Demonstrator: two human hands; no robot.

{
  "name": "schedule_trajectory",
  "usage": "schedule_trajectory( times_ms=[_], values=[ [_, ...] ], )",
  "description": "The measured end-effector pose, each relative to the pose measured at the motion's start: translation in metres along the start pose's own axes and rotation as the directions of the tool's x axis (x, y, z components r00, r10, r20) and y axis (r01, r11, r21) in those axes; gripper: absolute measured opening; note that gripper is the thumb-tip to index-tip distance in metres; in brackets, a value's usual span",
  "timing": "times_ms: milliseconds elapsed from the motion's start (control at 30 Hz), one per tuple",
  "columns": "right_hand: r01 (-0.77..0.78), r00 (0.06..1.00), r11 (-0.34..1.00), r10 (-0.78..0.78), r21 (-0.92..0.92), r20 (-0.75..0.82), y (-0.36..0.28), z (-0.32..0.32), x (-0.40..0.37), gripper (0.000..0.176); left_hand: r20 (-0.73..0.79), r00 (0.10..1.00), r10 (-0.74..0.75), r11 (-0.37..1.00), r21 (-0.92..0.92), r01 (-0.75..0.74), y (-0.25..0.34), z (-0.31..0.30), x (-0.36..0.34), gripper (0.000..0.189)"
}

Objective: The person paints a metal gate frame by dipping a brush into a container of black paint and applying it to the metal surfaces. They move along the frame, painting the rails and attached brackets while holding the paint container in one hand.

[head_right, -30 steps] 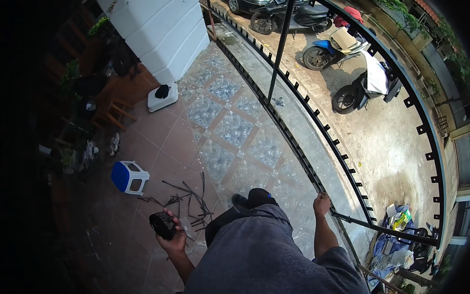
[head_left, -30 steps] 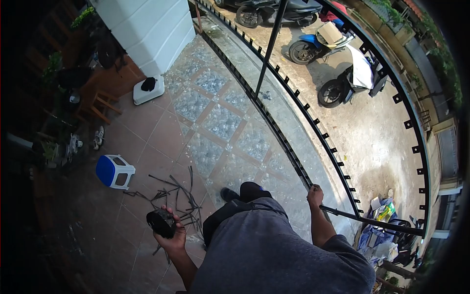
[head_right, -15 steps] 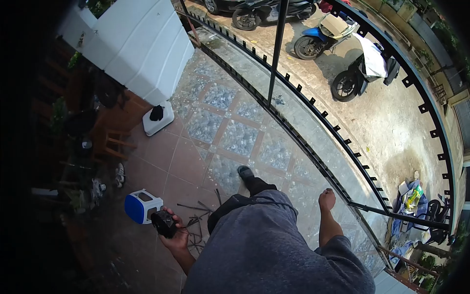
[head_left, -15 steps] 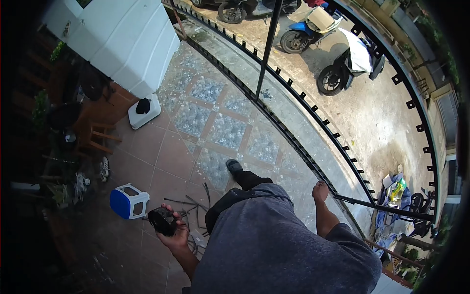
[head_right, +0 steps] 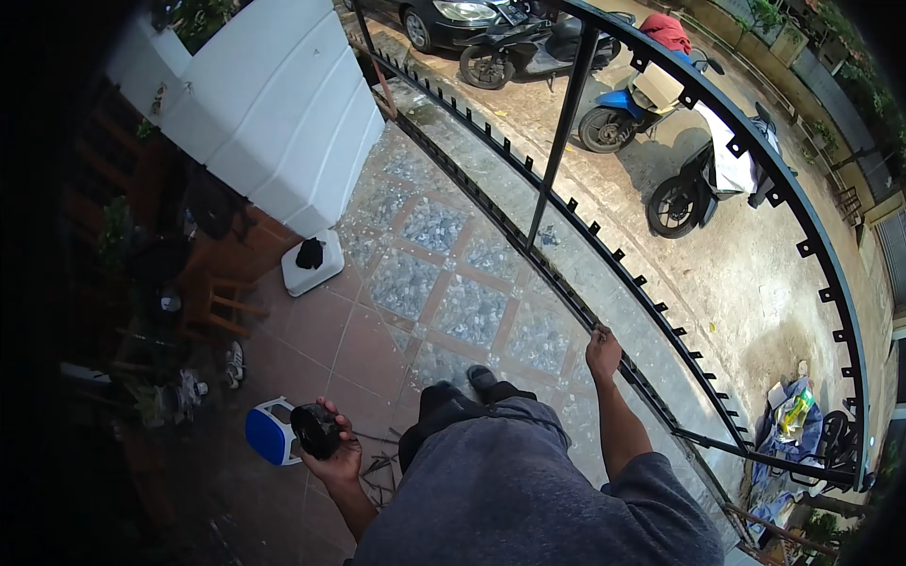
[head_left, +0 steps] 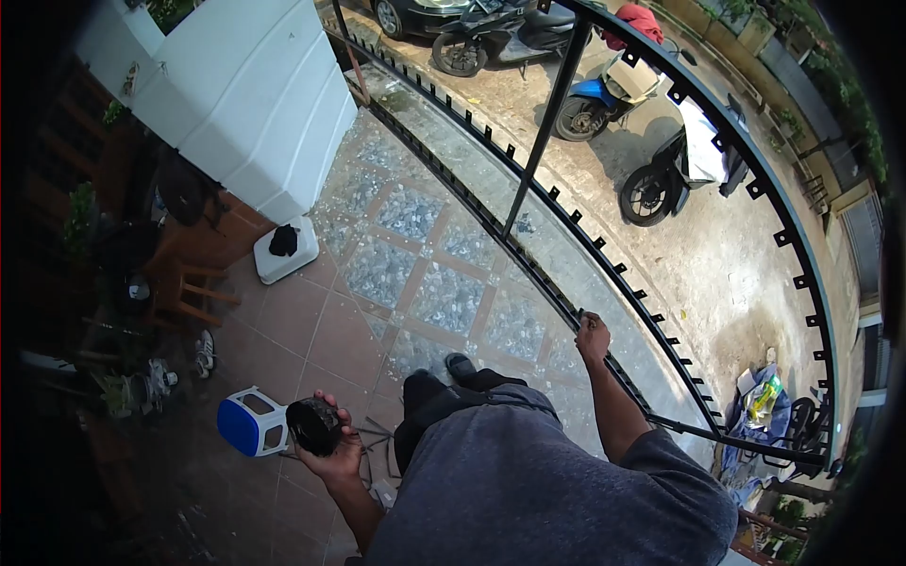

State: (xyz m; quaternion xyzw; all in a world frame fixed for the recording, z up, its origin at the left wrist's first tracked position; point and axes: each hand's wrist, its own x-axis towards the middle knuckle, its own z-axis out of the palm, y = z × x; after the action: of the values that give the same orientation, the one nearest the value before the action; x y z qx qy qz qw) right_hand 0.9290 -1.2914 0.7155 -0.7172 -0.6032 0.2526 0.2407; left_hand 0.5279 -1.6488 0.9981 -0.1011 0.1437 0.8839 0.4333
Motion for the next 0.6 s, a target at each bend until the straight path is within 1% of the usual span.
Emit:
schedule_trajectory(
  times_ms=[67, 133, 167, 200, 233, 267, 333, 367, 400, 500, 600],
  values=[
    [-0.087, 0.996, 0.995, 0.087, -0.053, 0.004, 0.012, -0.001, -0.008, 0.028, -0.003, 1.0, -0.008, 1.0, -0.001, 0.008, 0.002, 0.004, 0.013, 0.065],
    [-0.088, 0.995, 0.979, 0.077, -0.185, -0.067, 0.004, -0.018, -0.029, 0.027, -0.006, 0.999, -0.039, 0.999, -0.009, 0.039, 0.007, 0.005, 0.026, 0.064],
    [-0.174, 0.984, 0.965, 0.165, -0.197, -0.063, -0.009, -0.031, -0.041, 0.027, 0.0, 0.999, -0.053, 0.998, -0.02, 0.053, 0.007, 0.007, 0.037, 0.064],
    [-0.233, 0.972, 0.948, 0.217, -0.217, -0.092, -0.007, -0.035, -0.05, 0.024, 0.002, 0.998, -0.061, 0.998, -0.028, 0.061, 0.007, 0.009, 0.046, 0.063],
    [-0.281, 0.96, 0.929, 0.271, -0.24, -0.074, 0.01, -0.036, -0.059, 0.023, -0.005, 0.998, -0.068, 0.997, -0.032, 0.068, 0.008, 0.013, 0.049, 0.063],
    [-0.257, 0.966, 0.925, 0.24, -0.279, -0.093, 0.028, -0.034, -0.069, 0.023, -0.002, 0.997, -0.072, 0.997, -0.036, 0.072, 0.011, 0.017, 0.059, 0.062],
    [-0.353, 0.934, 0.874, 0.35, -0.333, -0.072, 0.026, -0.042, -0.086, 0.024, 0.042, 0.994, -0.102, 0.995, -0.009, 0.103, 0.021, 0.02, 0.073, 0.06],
    [-0.374, 0.926, 0.856, 0.369, -0.356, -0.083, 0.036, -0.038, -0.089, 0.024, 0.072, 0.99, -0.119, 0.993, 0.0, 0.12, 0.023, 0.021, 0.086, 0.058],
    [-0.423, 0.905, 0.847, 0.415, -0.321, -0.099, 0.019, -0.042, -0.093, 0.024, 0.066, 0.99, -0.122, 0.993, 0.006, 0.122, 0.026, 0.024, 0.095, 0.058],
    [-0.501, 0.864, 0.828, 0.497, -0.253, -0.083, 0.026, -0.017, -0.084, 0.022, 0.036, 0.992, -0.122, 0.993, 0.008, 0.121, 0.041, 0.036, 0.125, 0.059],
    [-0.466, 0.884, 0.865, 0.451, -0.187, -0.121, 0.01, 0.019, -0.067, 0.02, 0.012, 0.99, -0.14, 0.99, -0.014, 0.14, 0.055, 0.052, 0.161, 0.061]
  ],
)
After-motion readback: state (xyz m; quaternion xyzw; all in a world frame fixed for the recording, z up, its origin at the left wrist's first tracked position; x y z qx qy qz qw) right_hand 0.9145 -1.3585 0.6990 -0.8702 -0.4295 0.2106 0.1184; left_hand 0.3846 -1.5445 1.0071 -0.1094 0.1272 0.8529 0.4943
